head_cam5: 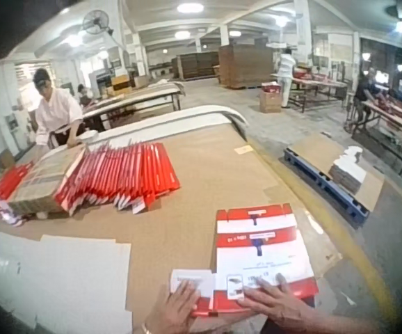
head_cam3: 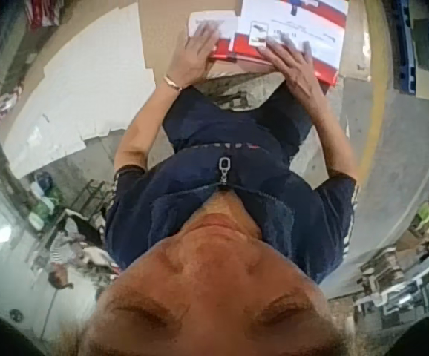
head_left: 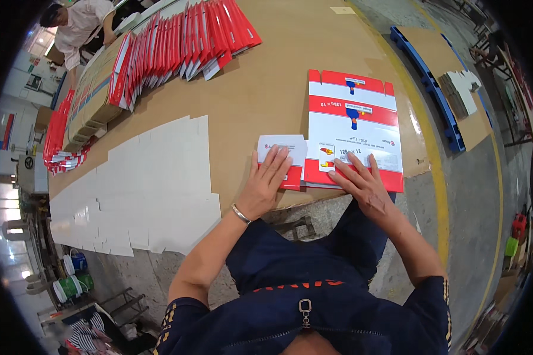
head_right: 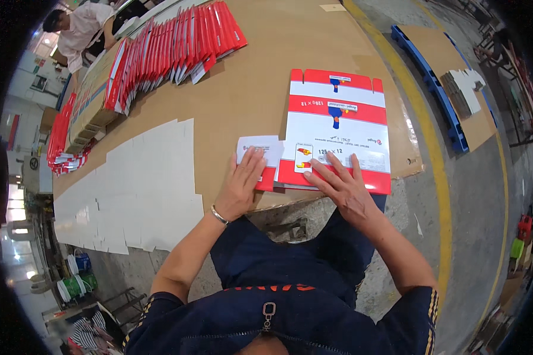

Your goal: The person inserts white cardboard inserts into red and white printed boxes on a workbench. They fold the inserts to fit, place them inside, and stack the completed boxes. The process is repeated continuously throughout the clip.

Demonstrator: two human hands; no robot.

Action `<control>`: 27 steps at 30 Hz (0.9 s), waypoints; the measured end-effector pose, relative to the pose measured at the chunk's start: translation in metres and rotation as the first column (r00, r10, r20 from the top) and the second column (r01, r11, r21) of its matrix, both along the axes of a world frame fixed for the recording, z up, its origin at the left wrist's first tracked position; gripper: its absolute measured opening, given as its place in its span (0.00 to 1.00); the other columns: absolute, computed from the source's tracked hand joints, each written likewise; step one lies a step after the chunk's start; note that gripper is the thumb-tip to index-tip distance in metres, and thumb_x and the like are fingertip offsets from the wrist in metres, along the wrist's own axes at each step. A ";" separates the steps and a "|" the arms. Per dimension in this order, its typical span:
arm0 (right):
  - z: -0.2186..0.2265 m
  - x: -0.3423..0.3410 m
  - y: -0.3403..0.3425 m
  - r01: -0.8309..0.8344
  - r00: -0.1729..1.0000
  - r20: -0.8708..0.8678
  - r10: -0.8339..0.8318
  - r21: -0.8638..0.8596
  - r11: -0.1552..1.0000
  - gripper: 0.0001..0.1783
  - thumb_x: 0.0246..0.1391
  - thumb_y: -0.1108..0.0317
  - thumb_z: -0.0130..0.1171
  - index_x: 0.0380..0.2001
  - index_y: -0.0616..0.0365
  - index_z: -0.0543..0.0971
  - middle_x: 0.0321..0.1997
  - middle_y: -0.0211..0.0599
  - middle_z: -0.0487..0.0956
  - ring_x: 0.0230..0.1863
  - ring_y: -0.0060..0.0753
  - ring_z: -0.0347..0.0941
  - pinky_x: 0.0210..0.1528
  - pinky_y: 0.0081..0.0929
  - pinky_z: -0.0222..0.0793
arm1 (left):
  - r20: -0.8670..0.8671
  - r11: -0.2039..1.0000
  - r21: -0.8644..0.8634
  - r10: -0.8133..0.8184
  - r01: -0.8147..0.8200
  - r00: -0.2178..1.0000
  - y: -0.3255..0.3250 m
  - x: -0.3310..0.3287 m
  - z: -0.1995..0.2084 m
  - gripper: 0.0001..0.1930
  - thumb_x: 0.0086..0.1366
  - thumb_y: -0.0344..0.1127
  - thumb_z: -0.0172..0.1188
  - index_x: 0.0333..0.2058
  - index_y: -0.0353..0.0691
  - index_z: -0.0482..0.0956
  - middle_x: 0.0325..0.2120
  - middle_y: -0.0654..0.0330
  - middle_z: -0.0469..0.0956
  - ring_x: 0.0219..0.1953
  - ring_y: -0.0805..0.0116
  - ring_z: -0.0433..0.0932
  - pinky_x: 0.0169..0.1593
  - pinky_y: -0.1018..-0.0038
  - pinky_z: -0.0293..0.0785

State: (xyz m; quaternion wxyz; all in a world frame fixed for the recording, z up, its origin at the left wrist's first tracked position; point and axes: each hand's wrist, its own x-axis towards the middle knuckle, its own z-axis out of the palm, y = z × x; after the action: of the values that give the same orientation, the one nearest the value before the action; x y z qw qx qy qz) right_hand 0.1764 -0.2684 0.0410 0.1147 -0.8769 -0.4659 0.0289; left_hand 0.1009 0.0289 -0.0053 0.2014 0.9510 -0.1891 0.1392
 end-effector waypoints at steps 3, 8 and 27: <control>0.001 0.001 -0.002 -0.004 1.000 -0.002 0.004 -0.040 0.999 0.39 0.51 0.79 0.52 0.67 0.39 0.63 0.74 0.28 0.58 0.75 0.45 0.48 0.70 0.69 0.37 | -0.137 0.994 0.113 0.028 -0.012 0.990 -0.014 -0.001 0.014 0.34 0.64 0.43 0.51 0.67 0.40 0.58 0.70 0.46 0.49 0.72 0.44 0.46 0.64 0.31 0.42; -0.016 -0.003 -0.004 -0.037 0.995 0.095 0.044 -0.076 0.996 0.44 0.49 0.75 0.58 0.69 0.36 0.58 0.74 0.29 0.56 0.75 0.46 0.46 0.68 0.74 0.40 | -0.126 0.942 0.315 0.166 -0.120 0.978 -0.026 0.007 0.008 0.34 0.68 0.60 0.44 0.68 0.52 0.58 0.70 0.47 0.48 0.72 0.44 0.45 0.63 0.29 0.42; -0.017 -0.005 -0.005 -0.007 0.997 -0.076 0.024 0.221 0.975 0.32 0.48 0.65 0.65 0.60 0.48 0.71 0.64 0.35 0.71 0.66 0.43 0.63 0.70 0.52 0.50 | -0.263 0.935 0.013 0.346 -0.355 0.901 -0.040 0.081 0.010 0.45 0.56 0.54 0.66 0.67 0.42 0.57 0.68 0.47 0.53 0.71 0.47 0.47 0.67 0.36 0.35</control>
State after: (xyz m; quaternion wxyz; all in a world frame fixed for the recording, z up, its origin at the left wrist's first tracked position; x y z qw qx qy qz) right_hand 0.1715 -0.2736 0.0239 0.2293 -0.8533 -0.4680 0.0123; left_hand 0.1822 -0.0111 0.0044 0.2131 0.9756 0.0156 0.0502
